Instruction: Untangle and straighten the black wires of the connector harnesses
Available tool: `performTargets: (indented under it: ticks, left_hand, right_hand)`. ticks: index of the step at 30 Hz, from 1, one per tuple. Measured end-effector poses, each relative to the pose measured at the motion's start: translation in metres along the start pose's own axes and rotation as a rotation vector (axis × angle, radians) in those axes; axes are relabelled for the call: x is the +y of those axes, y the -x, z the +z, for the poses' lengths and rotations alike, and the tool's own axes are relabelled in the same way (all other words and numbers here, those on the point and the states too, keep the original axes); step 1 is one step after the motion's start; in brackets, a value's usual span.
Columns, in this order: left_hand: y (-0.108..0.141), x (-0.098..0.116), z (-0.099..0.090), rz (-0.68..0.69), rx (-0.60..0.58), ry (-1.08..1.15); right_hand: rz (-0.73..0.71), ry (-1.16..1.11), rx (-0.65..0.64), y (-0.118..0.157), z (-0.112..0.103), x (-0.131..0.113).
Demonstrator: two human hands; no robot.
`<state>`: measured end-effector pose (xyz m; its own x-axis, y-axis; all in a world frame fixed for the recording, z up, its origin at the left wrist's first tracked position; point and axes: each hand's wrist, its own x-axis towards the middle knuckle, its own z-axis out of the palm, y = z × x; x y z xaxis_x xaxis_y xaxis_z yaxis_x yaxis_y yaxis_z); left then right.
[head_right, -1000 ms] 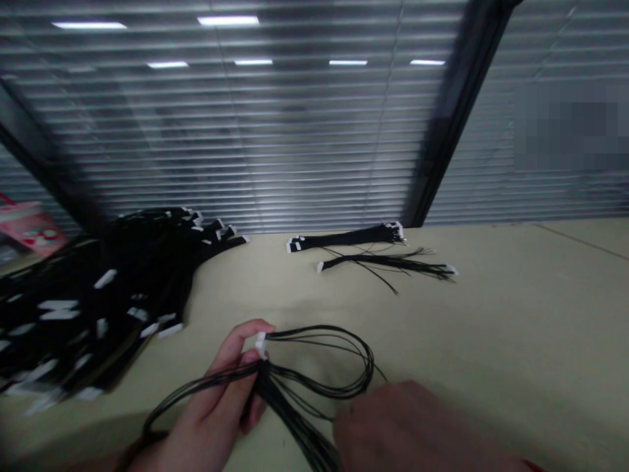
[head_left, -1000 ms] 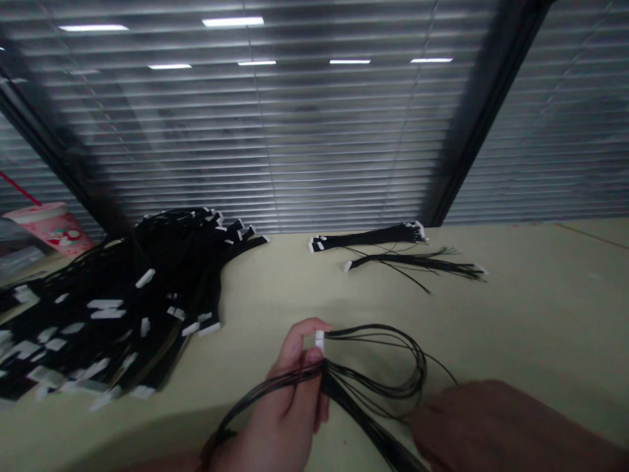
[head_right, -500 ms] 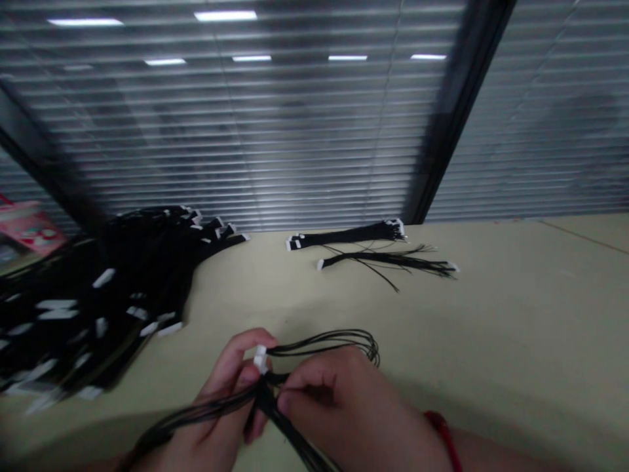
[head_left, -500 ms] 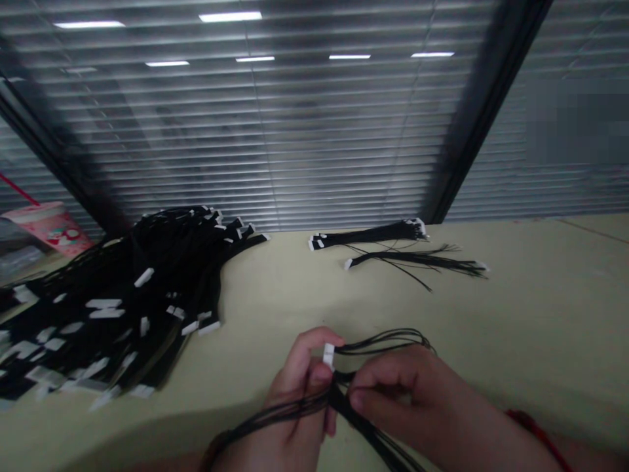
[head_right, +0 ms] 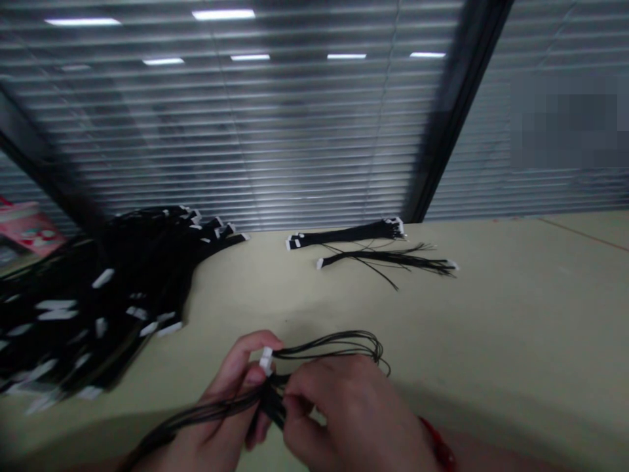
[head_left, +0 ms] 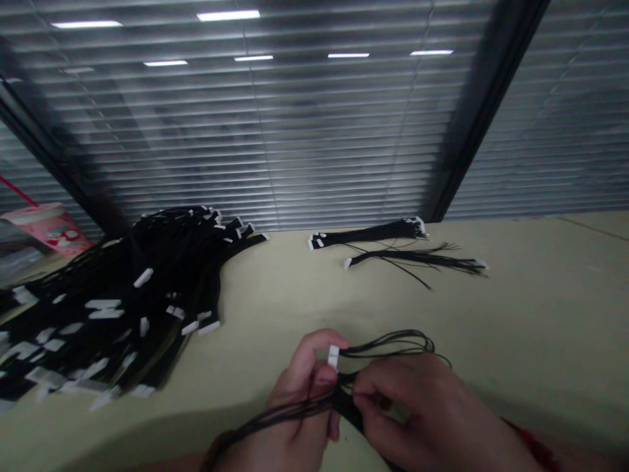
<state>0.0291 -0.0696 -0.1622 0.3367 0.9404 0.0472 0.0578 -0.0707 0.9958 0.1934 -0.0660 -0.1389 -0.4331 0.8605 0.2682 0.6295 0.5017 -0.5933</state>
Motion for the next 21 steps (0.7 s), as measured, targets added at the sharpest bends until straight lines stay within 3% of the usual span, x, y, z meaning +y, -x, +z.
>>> performTargets:
  ticks: [7,10,14,21]
  left_hand:
    - [0.0007,-0.0020,0.0011,-0.045,0.035,0.006]
    - [0.0007,-0.0030,0.0007,-0.043,0.016,-0.007]
    - [-0.0001,-0.0011,-0.0007,-0.034,-0.014,-0.047]
    - [-0.0018,-0.0016,0.0014,-0.036,-0.009,-0.022]
  right_hand:
    - [-0.034,-0.062,-0.075,0.0019,0.0003,0.0008]
    - [-0.074,-0.062,-0.009,0.0017,0.0024,0.0008]
    - [-0.026,-0.047,0.009,0.0015,0.0036,0.0008]
    - [-0.094,0.115,0.096,0.0066,0.0042,0.0024]
